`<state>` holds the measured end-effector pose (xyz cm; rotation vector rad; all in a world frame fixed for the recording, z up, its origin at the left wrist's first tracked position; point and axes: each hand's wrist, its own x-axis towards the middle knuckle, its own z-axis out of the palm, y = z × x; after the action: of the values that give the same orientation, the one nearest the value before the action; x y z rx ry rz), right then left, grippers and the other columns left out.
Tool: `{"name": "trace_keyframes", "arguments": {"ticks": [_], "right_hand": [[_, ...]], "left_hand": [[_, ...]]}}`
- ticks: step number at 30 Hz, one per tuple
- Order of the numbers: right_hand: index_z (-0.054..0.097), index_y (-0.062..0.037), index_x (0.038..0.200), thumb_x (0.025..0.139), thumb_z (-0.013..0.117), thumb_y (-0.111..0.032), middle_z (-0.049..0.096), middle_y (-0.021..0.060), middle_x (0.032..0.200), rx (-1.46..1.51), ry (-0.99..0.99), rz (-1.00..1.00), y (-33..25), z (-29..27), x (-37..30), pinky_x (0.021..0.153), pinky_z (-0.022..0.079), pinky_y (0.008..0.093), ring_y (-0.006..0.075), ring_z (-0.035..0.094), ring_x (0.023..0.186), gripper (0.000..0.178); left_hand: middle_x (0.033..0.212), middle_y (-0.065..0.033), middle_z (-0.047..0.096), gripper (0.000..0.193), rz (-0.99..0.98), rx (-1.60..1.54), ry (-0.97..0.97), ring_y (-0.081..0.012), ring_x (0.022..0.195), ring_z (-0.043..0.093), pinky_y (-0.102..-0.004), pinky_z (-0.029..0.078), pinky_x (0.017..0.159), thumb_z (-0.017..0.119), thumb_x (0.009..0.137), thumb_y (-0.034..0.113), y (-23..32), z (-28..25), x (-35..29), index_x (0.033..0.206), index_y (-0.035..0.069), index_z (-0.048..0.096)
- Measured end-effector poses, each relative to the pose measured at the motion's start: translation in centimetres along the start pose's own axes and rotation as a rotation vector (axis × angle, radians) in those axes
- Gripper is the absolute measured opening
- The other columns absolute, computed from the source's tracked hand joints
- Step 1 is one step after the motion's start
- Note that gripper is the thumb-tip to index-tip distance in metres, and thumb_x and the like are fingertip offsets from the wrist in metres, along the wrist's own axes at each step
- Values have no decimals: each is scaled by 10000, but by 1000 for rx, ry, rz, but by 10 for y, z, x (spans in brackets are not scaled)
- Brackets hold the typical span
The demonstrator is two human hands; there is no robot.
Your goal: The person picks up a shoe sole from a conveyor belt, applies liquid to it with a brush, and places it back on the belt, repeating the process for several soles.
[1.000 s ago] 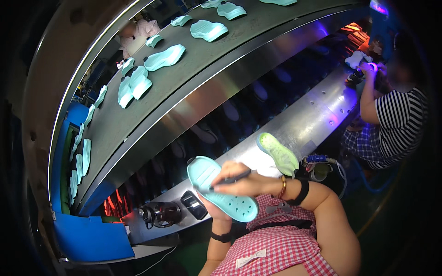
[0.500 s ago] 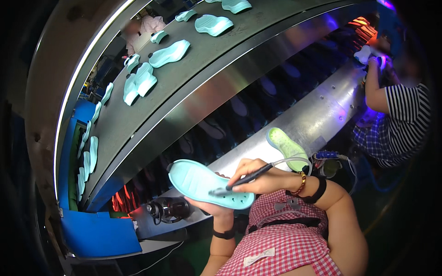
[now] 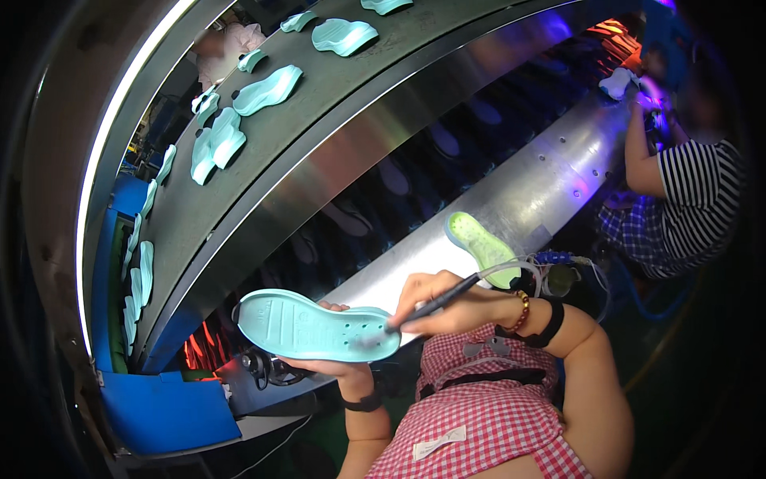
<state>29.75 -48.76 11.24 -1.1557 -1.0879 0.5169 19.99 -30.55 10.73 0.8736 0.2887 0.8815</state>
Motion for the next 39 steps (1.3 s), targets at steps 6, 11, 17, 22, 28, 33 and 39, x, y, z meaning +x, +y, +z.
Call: {"name": "trace_keyframes", "arguments": {"ticks": [6, 11, 17, 22, 28, 33, 39], "right_hand": [[667, -45, 942, 725, 673, -32, 619, 96, 952, 231, -100, 112, 9, 3, -6, 760, 458, 241, 165, 586, 854, 217], [609, 27, 993, 801, 601, -16, 628, 109, 952, 665, 210, 347, 14, 22, -9, 763, 511, 271, 166, 610, 843, 196], [656, -32, 962, 763, 652, -71, 657, 68, 816, 189, -24, 217, -8, 8, -6, 609, 464, 197, 91, 593, 736, 202], [635, -8, 974, 766, 636, -63, 657, 118, 856, 54, -256, 101, -10, 1, -2, 672, 491, 244, 161, 629, 756, 215], [618, -7, 974, 781, 611, -57, 643, 125, 949, -125, -401, -50, -27, -23, 11, 750, 490, 308, 251, 628, 856, 200], [614, -10, 974, 758, 610, -24, 635, 140, 978, -93, -691, 11, -30, -32, 8, 759, 492, 316, 262, 621, 888, 217], [611, -7, 983, 750, 610, -24, 625, 148, 1013, -62, -535, -34, -29, -45, -4, 800, 485, 326, 274, 604, 956, 233]], "left_hand": [[867, -156, 570, 849, 1, -41, -175, -262, 726, 572, -385, 486, 680, 159, 781, 738, 6, 2, -1, 1235, 72, 425], [1156, -140, 521, 713, -252, -245, -60, -308, 980, 540, -467, 454, 821, 328, 839, 617, 4, 24, -20, 1285, 63, 382], [1208, -205, 475, 591, -517, -402, -452, -343, 1051, 508, -514, 437, 843, 360, 875, 452, 0, -12, -21, 1286, 27, 371], [1160, -208, 516, 563, -770, -111, -360, -325, 1003, 551, -420, 432, 898, 375, 864, 364, 7, -21, -12, 1266, -30, 368], [1266, -172, 427, 600, -1106, 34, -554, -239, 1140, 457, -327, 367, 957, 494, 836, 263, 18, -9, -1, 1314, -42, 295], [1262, -169, 436, 605, -1129, 292, -605, -238, 1127, 468, -331, 367, 955, 482, 858, 292, 21, -5, -2, 1323, -41, 284], [1194, -172, 498, 567, -1109, 341, -692, -222, 1050, 520, -309, 411, 889, 452, 870, 315, 39, -13, 7, 1275, -69, 356]]}}
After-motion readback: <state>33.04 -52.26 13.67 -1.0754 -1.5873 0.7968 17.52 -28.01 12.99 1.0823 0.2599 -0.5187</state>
